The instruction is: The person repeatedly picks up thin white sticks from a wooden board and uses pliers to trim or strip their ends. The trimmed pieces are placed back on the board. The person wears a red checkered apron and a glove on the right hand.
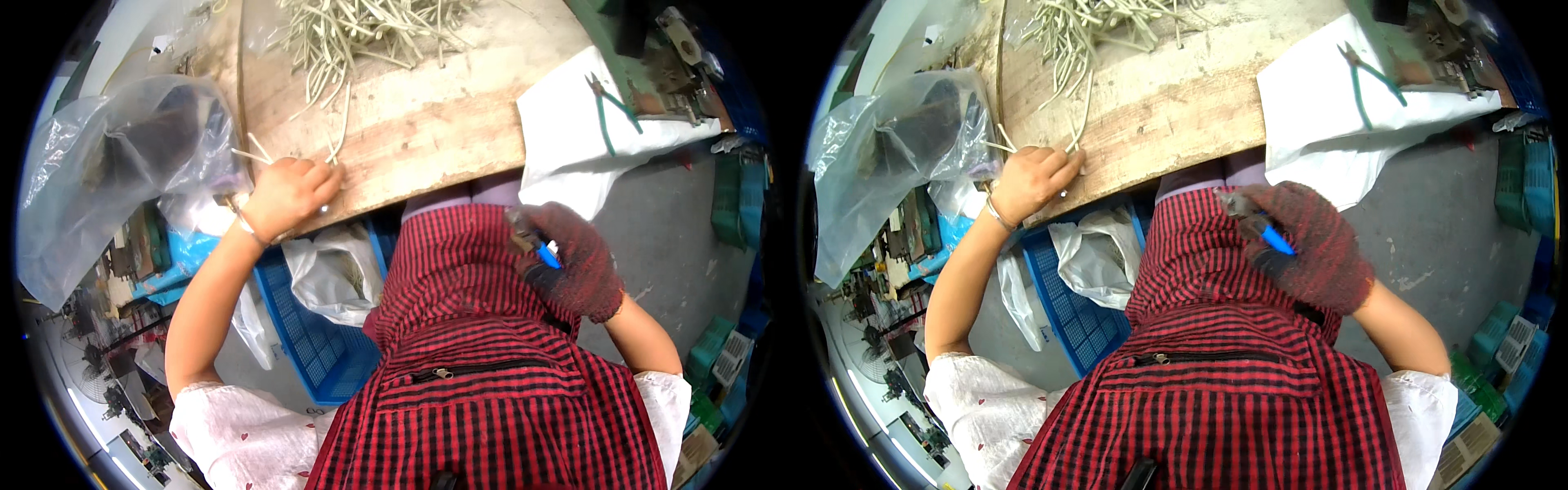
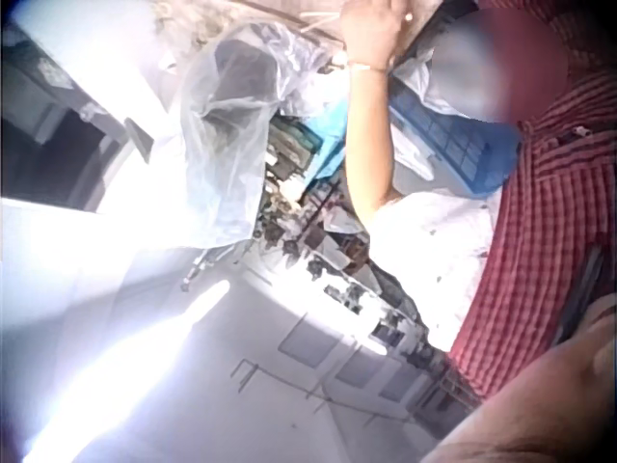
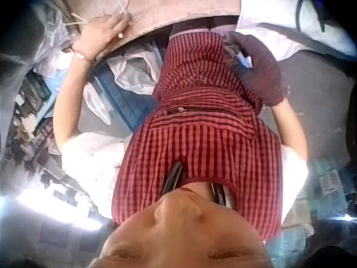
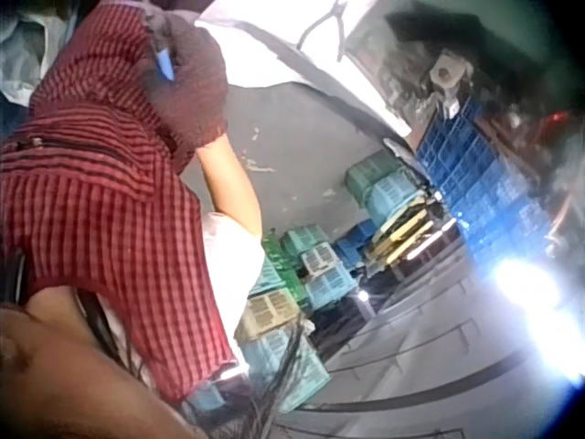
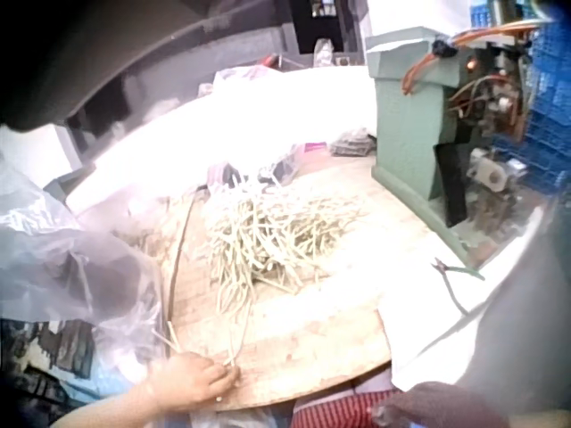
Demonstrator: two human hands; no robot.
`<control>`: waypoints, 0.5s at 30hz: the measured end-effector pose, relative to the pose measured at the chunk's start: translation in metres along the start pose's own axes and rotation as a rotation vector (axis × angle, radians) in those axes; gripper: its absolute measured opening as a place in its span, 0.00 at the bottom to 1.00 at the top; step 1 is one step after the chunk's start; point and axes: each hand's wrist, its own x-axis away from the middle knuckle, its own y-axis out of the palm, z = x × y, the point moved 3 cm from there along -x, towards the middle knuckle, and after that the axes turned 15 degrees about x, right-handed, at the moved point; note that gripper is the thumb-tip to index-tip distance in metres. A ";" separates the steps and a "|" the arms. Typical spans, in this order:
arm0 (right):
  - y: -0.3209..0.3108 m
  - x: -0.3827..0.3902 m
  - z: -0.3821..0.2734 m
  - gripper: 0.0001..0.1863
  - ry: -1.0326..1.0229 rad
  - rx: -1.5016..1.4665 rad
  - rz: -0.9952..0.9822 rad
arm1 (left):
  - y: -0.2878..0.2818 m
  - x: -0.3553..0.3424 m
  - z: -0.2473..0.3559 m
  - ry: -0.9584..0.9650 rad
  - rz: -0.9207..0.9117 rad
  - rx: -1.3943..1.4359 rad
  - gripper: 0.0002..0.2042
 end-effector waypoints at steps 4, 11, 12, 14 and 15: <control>0.011 0.005 0.004 0.25 0.180 -0.253 -0.040 | -0.023 -0.034 0.021 -0.051 0.401 0.256 0.16; -0.004 -0.009 -0.031 0.29 0.071 -0.152 -0.104 | -0.019 -0.038 0.131 -0.855 0.732 1.916 0.16; -0.010 -0.017 -0.040 0.29 0.044 -0.096 -0.088 | -0.016 -0.039 0.135 -0.839 0.716 2.012 0.17; -0.021 -0.031 -0.054 0.31 -0.011 0.015 -0.051 | -0.020 -0.040 0.142 -0.821 0.709 2.163 0.17; -0.023 -0.035 -0.060 0.31 -0.027 0.095 -0.039 | -0.024 -0.040 0.142 -0.848 0.688 2.164 0.17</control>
